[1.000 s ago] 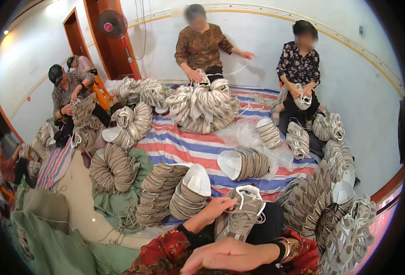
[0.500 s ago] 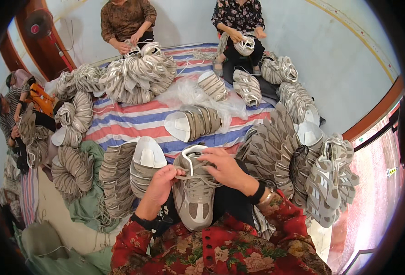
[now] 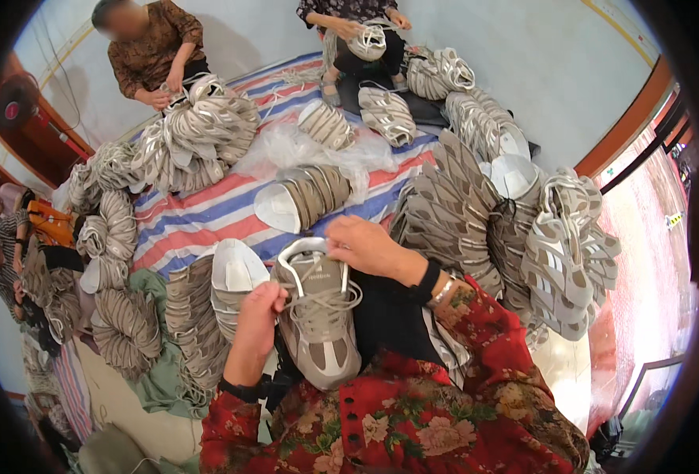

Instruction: Lacing and inspecting multiple pairs of sneakers in a factory setting.

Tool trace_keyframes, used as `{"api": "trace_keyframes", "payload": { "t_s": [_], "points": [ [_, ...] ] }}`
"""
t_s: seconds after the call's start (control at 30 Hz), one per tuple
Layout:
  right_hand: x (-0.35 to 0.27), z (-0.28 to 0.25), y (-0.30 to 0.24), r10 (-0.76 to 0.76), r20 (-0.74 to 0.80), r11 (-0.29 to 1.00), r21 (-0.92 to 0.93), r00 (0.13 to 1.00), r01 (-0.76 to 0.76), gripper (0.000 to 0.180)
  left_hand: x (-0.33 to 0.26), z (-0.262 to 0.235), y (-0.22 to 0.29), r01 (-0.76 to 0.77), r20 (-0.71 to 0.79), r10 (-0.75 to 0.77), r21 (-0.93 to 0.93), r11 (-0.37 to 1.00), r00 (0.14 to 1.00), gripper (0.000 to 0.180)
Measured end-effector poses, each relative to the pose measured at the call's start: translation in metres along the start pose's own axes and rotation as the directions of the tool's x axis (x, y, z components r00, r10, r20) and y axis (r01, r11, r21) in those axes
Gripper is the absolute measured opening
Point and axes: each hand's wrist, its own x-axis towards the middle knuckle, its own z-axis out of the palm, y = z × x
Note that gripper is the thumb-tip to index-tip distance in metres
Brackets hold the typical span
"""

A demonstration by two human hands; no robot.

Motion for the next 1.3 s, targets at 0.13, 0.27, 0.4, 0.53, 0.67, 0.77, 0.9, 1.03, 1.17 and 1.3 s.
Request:
{"api": "trace_keyframes", "payload": {
  "t_s": [0.13,0.27,0.4,0.53,0.67,0.77,0.9,1.03,1.17,1.3],
  "points": [
    [-0.021,0.012,0.005,-0.035,-0.103,0.986,0.160,0.994,0.051,0.012,-0.005,0.015,0.006,0.056,-0.062,-0.048,0.130,0.990,0.997,0.020],
    [-0.044,0.006,-0.007,0.261,0.074,0.873,0.406,0.962,-0.268,0.020,-0.013,-0.005,-0.006,0.037,-0.024,-0.038,-0.054,0.998,0.999,0.017],
    [-0.056,0.009,-0.004,0.099,-0.111,0.932,0.360,0.989,-0.053,0.021,-0.007,-0.013,-0.007,-0.011,0.071,0.020,-0.122,0.992,0.997,0.017],
    [-0.053,0.005,-0.004,0.112,-0.125,0.917,0.394,0.986,-0.054,0.020,-0.006,0.001,-0.003,-0.048,-0.004,0.048,0.055,0.997,0.999,0.023],
    [-0.049,0.014,0.019,0.233,-0.067,0.861,0.477,0.970,-0.174,0.016,0.000,0.002,-0.004,0.043,-0.042,-0.044,-0.016,0.999,0.998,0.028],
    [-0.039,0.008,0.015,0.160,-0.103,0.894,0.437,0.982,-0.100,0.015,-0.006,0.001,0.003,-0.057,0.043,0.058,-0.034,0.998,0.997,0.027],
    [-0.039,0.016,0.013,0.145,-0.160,0.932,0.353,0.976,-0.081,0.019,-0.009,-0.022,-0.028,-0.175,0.087,0.168,0.084,0.981,0.982,0.015],
    [-0.062,0.029,0.032,0.241,-0.159,0.942,0.275,0.957,-0.192,0.019,-0.012,-0.010,-0.040,-0.043,0.129,0.044,-0.013,0.999,0.991,0.011],
    [-0.055,0.017,0.006,0.320,-0.100,0.867,0.432,0.942,-0.249,0.016,-0.020,-0.008,-0.031,-0.010,0.106,0.010,-0.003,1.000,0.994,0.015],
    [-0.043,0.012,0.010,0.370,-0.113,0.807,0.531,0.922,-0.259,0.014,-0.016,-0.002,-0.023,-0.131,0.106,0.109,0.226,0.965,0.988,0.029]
  ]
}}
